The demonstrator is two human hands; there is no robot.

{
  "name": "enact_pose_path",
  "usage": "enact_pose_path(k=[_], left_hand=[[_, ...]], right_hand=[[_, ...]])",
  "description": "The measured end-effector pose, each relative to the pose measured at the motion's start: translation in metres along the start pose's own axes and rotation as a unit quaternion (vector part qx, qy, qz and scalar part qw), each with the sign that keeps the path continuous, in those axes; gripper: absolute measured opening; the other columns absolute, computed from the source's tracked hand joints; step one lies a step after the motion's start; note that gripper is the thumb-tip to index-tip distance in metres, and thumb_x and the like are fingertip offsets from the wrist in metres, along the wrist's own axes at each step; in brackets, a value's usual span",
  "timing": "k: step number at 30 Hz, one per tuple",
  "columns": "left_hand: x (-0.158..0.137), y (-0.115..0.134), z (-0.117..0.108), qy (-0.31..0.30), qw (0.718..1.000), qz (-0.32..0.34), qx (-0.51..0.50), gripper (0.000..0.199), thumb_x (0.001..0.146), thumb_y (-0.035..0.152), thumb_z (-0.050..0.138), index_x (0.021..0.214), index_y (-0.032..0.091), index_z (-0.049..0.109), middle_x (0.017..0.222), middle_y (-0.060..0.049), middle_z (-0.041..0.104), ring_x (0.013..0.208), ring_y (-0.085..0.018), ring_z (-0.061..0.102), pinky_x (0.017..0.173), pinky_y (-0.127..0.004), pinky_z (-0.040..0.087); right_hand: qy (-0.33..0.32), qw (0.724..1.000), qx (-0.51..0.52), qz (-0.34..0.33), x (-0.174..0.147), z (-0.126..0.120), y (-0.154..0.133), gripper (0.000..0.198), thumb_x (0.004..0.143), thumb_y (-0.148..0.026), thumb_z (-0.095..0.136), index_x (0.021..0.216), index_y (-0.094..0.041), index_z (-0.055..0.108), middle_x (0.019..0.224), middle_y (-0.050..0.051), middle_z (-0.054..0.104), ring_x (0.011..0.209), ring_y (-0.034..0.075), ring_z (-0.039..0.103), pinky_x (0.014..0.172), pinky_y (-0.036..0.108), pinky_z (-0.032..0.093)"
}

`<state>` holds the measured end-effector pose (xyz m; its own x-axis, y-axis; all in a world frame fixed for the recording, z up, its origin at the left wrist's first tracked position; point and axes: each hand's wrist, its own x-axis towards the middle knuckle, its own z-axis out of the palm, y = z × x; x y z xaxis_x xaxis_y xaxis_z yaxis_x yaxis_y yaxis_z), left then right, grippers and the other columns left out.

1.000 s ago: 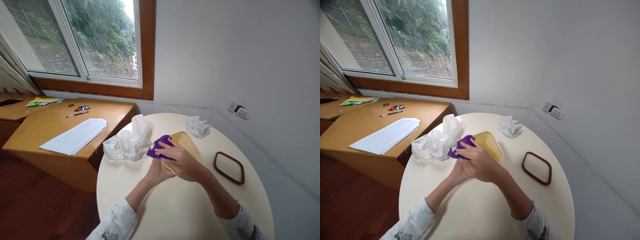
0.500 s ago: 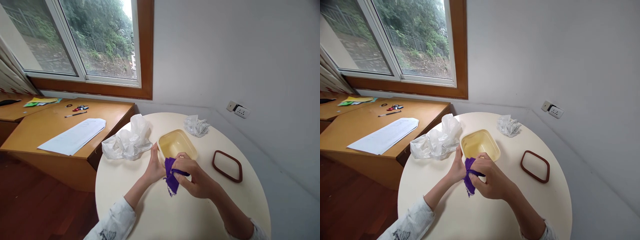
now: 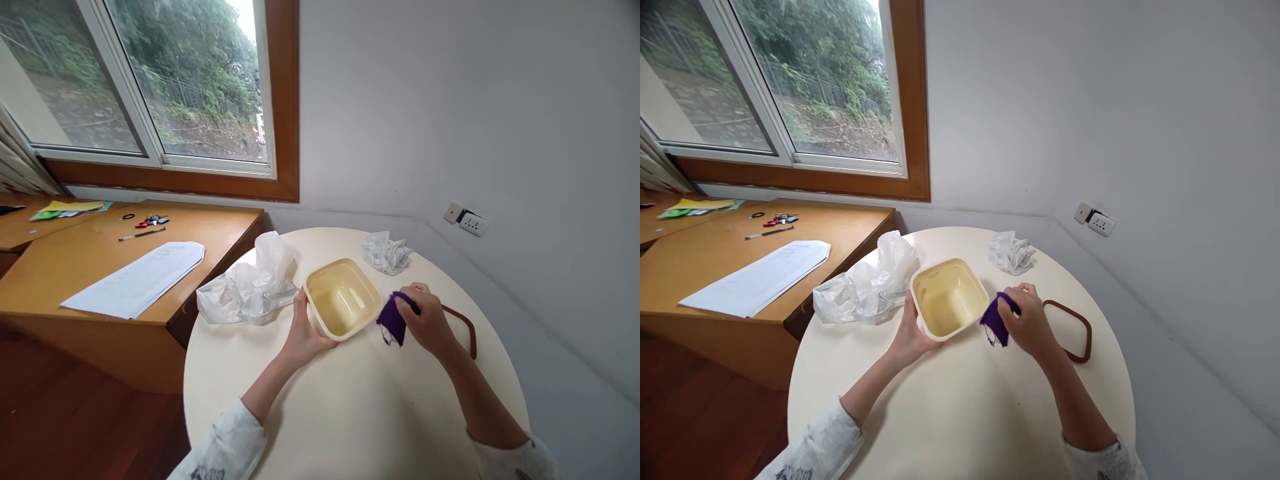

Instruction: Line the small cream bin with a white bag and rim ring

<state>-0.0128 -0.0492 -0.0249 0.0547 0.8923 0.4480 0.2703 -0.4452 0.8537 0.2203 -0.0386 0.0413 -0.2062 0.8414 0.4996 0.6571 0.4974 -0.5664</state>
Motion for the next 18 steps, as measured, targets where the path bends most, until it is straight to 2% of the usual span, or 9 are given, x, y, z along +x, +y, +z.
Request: enact_pose_path(k=[3, 5, 7, 9, 12, 14, 18], left_hand=[[0.000, 0.001, -0.001, 0.004, 0.999, -0.025, -0.038, 0.104, 0.046, 0.021, 0.079, 0.132, 0.029, 0.022, 0.129, -0.008, 0.035, 0.122, -0.032, 0.033, 0.099, -0.049, 0.031], [-0.001, 0.002, -0.002, 0.006, 0.998, -0.034, -0.049, 0.104, 0.045, 0.020, 0.079, 0.132, 0.029, 0.023, 0.129, -0.008, 0.035, 0.122, -0.032, 0.033, 0.099, -0.049, 0.030], [-0.001, 0.002, -0.002, 0.005, 0.998, -0.038, -0.052, 0.104, 0.045, 0.019, 0.078, 0.132, 0.029, 0.022, 0.129, -0.008, 0.036, 0.122, -0.032, 0.032, 0.100, -0.049, 0.030], [0.000, 0.001, -0.002, 0.000, 0.998, -0.038, -0.051, 0.103, 0.047, 0.018, 0.078, 0.132, 0.030, 0.022, 0.130, -0.008, 0.035, 0.123, -0.031, 0.032, 0.101, -0.049, 0.029], [0.001, -0.001, -0.002, -0.007, 0.999, -0.030, -0.044, 0.102, 0.048, 0.017, 0.077, 0.132, 0.029, 0.020, 0.131, -0.008, 0.035, 0.124, -0.031, 0.031, 0.101, -0.050, 0.028], [0.001, -0.003, -0.002, -0.009, 0.999, -0.023, -0.037, 0.103, 0.049, 0.017, 0.077, 0.132, 0.029, 0.019, 0.132, -0.009, 0.034, 0.124, -0.031, 0.031, 0.102, -0.050, 0.027], [0.001, -0.005, -0.002, -0.004, 0.999, -0.027, -0.021, 0.106, 0.050, 0.020, 0.078, 0.134, 0.030, 0.015, 0.135, -0.008, 0.031, 0.126, -0.031, 0.029, 0.103, -0.050, 0.028]], right_hand=[[0.038, 0.985, 0.077, 0.149, 0.010, 0.010, 0.025, 0.032, 0.077, -0.032, 0.044, 0.050, -0.021, 0.031, 0.047, -0.005, 0.031, 0.049, 0.011, 0.031, 0.052, 0.026, 0.029], [0.067, 0.954, 0.173, 0.236, 0.021, 0.017, 0.038, 0.031, 0.075, -0.038, 0.048, 0.051, -0.020, 0.041, 0.046, -0.005, 0.039, 0.048, 0.011, 0.036, 0.050, 0.025, 0.029], [0.095, 0.918, 0.269, 0.276, 0.035, 0.023, 0.044, 0.026, 0.072, -0.041, 0.053, 0.059, -0.019, 0.054, 0.055, -0.003, 0.053, 0.055, 0.013, 0.047, 0.054, 0.026, 0.035], [0.114, 0.893, 0.350, 0.260, 0.051, 0.028, 0.041, 0.023, 0.071, -0.042, 0.057, 0.075, -0.020, 0.063, 0.073, 0.000, 0.063, 0.071, 0.016, 0.056, 0.065, 0.027, 0.041], [0.091, 0.875, 0.439, 0.185, 0.074, 0.037, 0.025, 0.027, 0.072, -0.040, 0.058, 0.089, -0.021, 0.065, 0.092, 0.002, 0.065, 0.091, 0.016, 0.056, 0.080, 0.027, 0.041], [0.048, 0.873, 0.466, 0.135, 0.086, 0.043, 0.011, 0.025, 0.074, -0.040, 0.057, 0.086, -0.019, 0.066, 0.090, 0.002, 0.065, 0.090, 0.015, 0.056, 0.082, 0.027, 0.040], [-0.052, 0.892, 0.441, 0.084, 0.095, 0.049, -0.010, 0.026, 0.076, -0.041, 0.054, 0.075, -0.017, 0.065, 0.074, 0.000, 0.063, 0.074, 0.014, 0.056, 0.071, 0.026, 0.042]])
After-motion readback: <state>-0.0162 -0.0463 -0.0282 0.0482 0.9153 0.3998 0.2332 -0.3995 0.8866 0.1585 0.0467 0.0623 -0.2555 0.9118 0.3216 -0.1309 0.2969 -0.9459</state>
